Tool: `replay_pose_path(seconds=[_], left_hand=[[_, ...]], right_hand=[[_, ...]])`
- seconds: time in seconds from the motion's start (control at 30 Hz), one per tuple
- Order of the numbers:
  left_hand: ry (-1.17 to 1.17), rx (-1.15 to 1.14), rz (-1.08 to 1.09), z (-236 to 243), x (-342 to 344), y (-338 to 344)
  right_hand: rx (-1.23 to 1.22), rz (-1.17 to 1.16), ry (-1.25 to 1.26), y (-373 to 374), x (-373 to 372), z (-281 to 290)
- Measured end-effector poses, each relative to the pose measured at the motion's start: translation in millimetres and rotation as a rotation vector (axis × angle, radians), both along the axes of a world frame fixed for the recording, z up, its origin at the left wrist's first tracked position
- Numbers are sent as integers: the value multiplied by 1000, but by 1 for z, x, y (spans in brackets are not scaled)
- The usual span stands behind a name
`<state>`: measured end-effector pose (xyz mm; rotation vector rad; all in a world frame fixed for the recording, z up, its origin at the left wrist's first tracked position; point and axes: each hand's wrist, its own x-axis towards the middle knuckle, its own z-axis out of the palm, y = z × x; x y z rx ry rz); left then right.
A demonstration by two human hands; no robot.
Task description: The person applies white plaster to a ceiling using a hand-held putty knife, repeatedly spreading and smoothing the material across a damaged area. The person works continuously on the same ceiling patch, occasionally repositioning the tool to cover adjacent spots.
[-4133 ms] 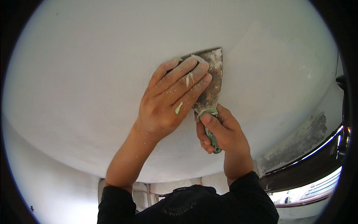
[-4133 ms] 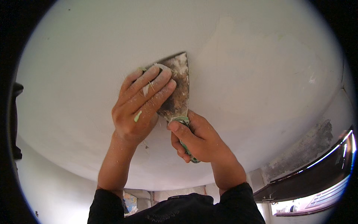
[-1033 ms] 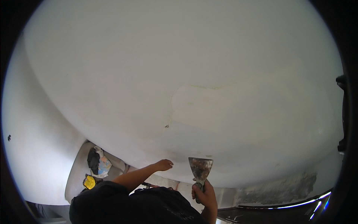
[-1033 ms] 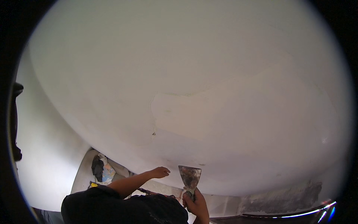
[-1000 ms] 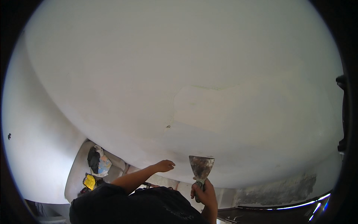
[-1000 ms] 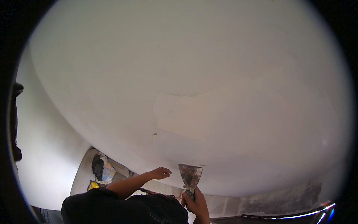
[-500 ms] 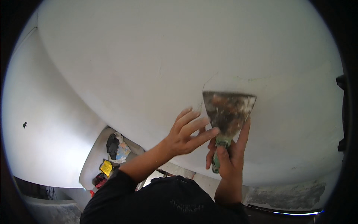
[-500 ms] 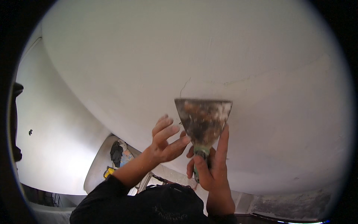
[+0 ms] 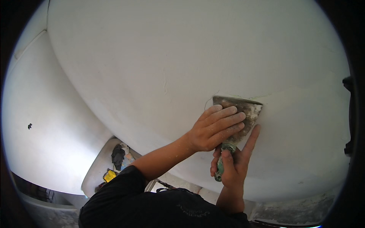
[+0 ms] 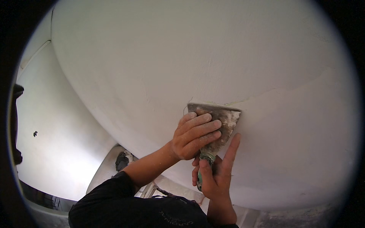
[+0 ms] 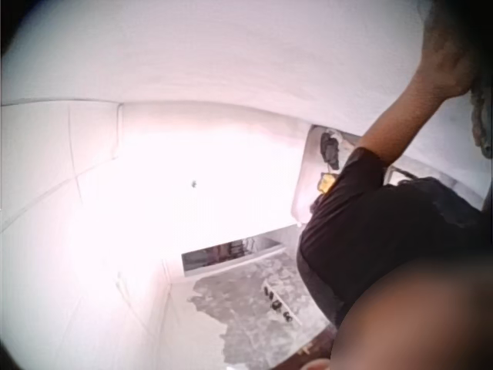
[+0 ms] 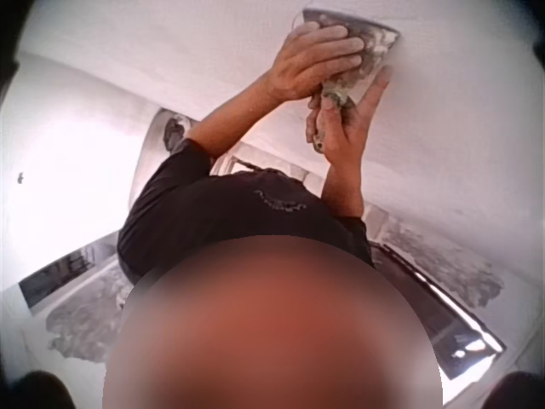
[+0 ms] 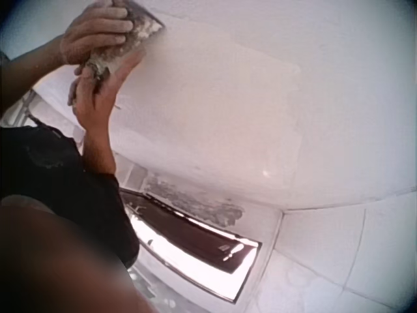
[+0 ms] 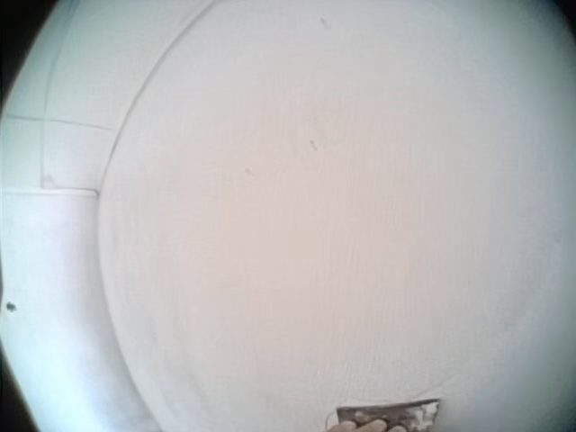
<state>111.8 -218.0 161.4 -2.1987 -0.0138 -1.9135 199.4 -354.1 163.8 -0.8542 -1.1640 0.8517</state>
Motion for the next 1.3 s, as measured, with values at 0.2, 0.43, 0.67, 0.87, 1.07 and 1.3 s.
replay_pose_path(seconds=[0.2, 0.43, 0.67, 0.87, 1.07, 1.3], left_hand=[[-73, 30, -40, -6, 28, 11], [-172, -12, -181, -7, 50, 17], [-209, 19, -215, 1, 57, 20], [-184, 85, -173, 14, 58, 24], [-249, 80, -193, 48, 62, 34], [-197, 189, -149, 44, 52, 15]], right_hand=[[-133, -18, 28, -7, 10, 7], [-194, -294, 97, 3, 0, 11], [-128, -227, 67, 12, 10, 0], [3, -382, 30, 30, 10, -1], [34, -210, 75, 33, 23, 28], [-49, -122, 33, -1, 27, 25]])
